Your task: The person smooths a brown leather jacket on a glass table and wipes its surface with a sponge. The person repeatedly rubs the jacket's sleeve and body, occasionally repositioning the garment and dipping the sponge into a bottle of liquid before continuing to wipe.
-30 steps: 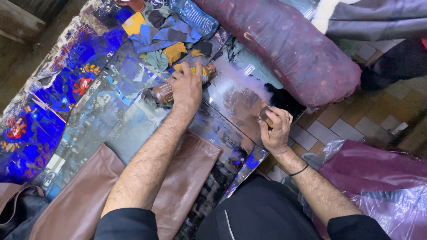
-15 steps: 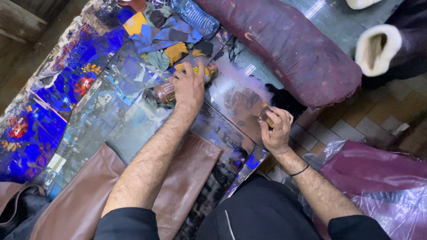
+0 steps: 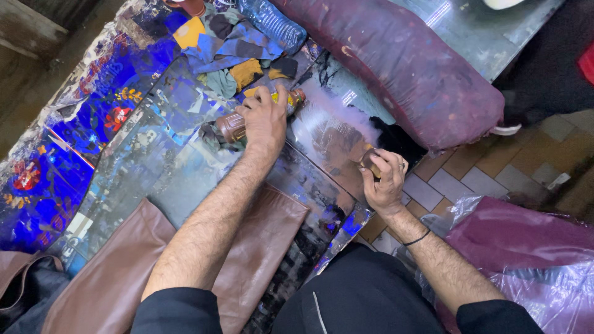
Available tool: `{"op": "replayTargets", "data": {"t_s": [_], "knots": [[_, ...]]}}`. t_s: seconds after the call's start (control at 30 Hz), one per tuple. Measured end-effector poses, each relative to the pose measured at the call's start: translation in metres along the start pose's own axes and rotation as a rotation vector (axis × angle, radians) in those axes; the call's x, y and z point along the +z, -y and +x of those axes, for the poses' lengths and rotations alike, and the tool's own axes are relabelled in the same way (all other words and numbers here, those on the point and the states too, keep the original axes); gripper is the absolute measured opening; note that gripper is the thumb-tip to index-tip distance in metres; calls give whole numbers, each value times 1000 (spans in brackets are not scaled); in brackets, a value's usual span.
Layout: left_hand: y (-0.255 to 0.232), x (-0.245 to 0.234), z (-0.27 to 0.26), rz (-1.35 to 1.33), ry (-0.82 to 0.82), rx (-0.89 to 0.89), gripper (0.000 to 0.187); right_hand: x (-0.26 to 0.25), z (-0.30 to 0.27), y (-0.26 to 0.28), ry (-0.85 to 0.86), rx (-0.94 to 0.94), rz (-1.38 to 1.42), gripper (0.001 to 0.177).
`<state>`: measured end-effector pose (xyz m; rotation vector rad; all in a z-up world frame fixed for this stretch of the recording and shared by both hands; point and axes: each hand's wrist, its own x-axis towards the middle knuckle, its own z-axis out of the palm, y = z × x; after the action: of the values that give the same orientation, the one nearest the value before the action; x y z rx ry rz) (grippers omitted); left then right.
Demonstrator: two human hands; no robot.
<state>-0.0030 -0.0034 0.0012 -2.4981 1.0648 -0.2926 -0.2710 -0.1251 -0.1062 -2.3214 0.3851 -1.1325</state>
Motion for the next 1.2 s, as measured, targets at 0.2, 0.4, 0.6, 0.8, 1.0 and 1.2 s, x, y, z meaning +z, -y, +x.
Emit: {"op": "replayTargets", "data": {"t_s": [0.2,0.4,0.6,0.8,1.0,1.2], "knots": [[-1,5,-1,-1,-32,-9,72,0,1,0,7,-2,2,49],[-1,7,0,-14,-30,-16,69,0,-2,-1,4,5,-4,49],[1,5,0,-15,-48,-25,67,0,0,1,0,16,1,49],[3,-6,-1,-30,-47,-26,70,-8,12,12,7,82,55,46],[12,-27,-10,-291,60,-35,78,26,62,-3,104,452,652,43],[24,-54,-26,-735,198,-58,101,84,139,-42,260,1121,1222,35]]}}
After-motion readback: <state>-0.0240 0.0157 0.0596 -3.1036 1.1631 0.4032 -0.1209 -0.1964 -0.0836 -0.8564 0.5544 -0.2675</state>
